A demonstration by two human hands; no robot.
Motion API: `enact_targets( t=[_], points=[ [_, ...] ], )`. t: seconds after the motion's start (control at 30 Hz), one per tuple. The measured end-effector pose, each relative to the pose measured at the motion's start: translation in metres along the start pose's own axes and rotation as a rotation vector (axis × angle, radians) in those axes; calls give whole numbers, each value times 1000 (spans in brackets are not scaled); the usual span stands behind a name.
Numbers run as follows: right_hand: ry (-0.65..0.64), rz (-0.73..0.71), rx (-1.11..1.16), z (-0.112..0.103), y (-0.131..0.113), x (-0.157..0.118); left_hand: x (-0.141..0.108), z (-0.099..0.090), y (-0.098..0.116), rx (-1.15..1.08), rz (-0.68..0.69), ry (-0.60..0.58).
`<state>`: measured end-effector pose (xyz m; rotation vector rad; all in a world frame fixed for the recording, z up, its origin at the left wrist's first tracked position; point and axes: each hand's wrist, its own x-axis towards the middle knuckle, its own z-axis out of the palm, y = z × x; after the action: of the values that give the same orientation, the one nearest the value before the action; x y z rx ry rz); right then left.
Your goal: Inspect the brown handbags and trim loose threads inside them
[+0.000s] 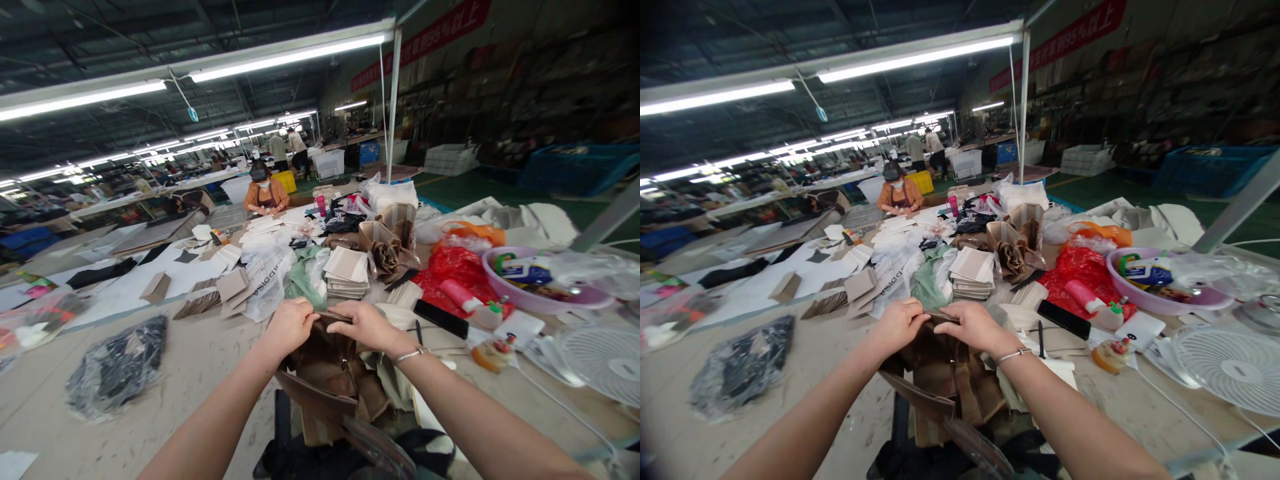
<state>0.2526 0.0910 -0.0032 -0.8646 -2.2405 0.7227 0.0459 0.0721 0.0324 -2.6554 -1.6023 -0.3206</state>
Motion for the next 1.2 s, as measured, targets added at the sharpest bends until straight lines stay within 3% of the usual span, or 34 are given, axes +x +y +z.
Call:
enact_targets(
  t=[0.2, 0.47, 0.77, 1.03, 1.2],
  points=[
    [26, 82, -1, 10, 3, 6, -1, -1, -1, 6, -20, -2],
    [119, 36, -142, 18, 3, 1, 1, -2, 4, 12, -46, -22],
    [-63, 81, -41, 1, 1, 5, 0, 0, 0, 3, -59, 20],
    [10, 81, -341, 9, -8, 16, -14, -16, -17, -61, -47, -104],
    [15, 53, -367, 11, -7, 11, -29, -15, -28, -139, -120, -35]
  ],
)
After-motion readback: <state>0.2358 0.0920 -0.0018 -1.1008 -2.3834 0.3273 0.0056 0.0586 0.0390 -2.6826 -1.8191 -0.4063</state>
